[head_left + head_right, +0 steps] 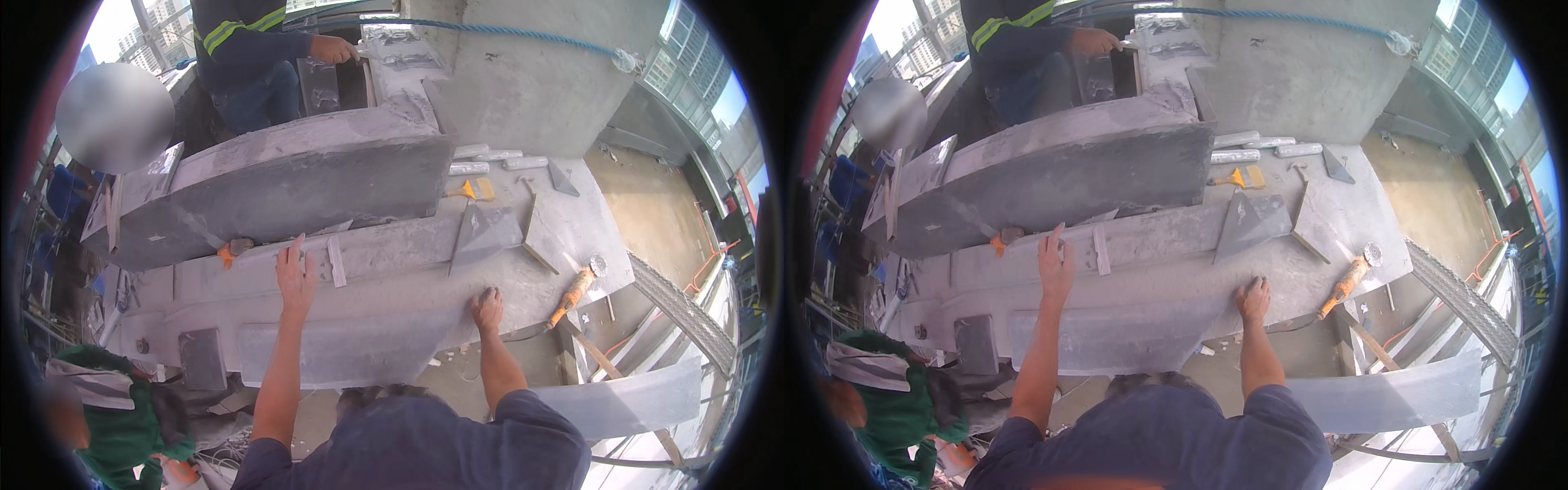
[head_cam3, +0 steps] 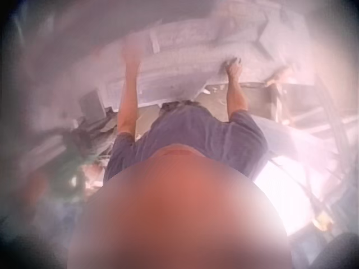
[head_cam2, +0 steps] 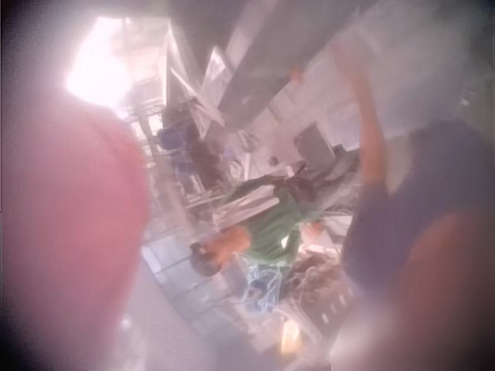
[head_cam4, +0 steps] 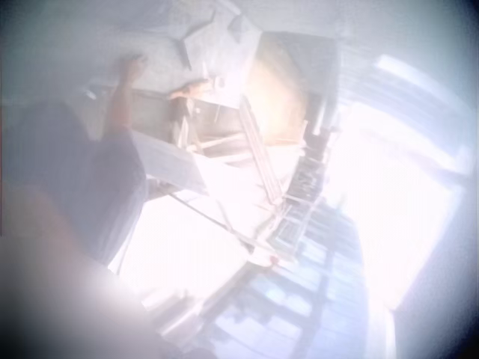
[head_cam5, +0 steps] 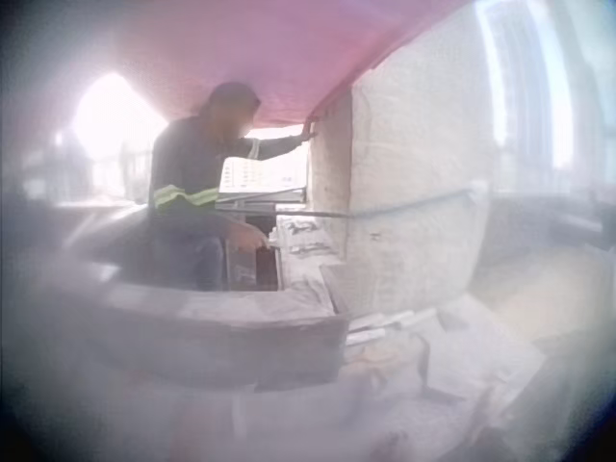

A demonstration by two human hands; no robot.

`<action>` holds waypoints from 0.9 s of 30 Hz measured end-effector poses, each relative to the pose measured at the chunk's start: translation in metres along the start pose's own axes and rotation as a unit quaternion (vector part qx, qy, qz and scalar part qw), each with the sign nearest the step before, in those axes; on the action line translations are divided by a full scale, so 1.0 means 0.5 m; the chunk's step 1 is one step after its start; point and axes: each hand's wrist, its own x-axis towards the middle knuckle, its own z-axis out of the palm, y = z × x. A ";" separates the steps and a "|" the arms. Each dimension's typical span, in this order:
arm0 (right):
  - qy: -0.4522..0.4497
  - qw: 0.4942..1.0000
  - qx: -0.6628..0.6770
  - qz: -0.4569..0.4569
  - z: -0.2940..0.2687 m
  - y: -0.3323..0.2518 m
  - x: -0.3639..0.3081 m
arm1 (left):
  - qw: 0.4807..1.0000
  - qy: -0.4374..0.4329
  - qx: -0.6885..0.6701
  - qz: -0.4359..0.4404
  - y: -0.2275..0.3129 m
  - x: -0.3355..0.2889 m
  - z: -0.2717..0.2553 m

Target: The person uses an angle grinder to cut a large stone slab on a construction site. After cutting, they lift and reposition the slab with assistance from another worker.

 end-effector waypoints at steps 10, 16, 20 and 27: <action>0.075 0.994 0.032 0.067 0.017 -0.071 -0.029 | 0.953 -0.125 0.155 0.227 0.325 0.455 0.073; 0.109 0.991 0.036 0.065 0.006 -0.082 -0.029 | 0.954 -0.104 0.164 0.229 0.328 0.462 0.117; 0.119 0.991 0.009 0.055 0.006 -0.078 -0.020 | 0.967 -0.007 0.091 0.239 0.288 0.432 0.113; 0.105 0.992 0.000 0.062 -0.001 -0.084 -0.015 | 0.976 0.059 0.069 0.200 0.248 0.364 0.080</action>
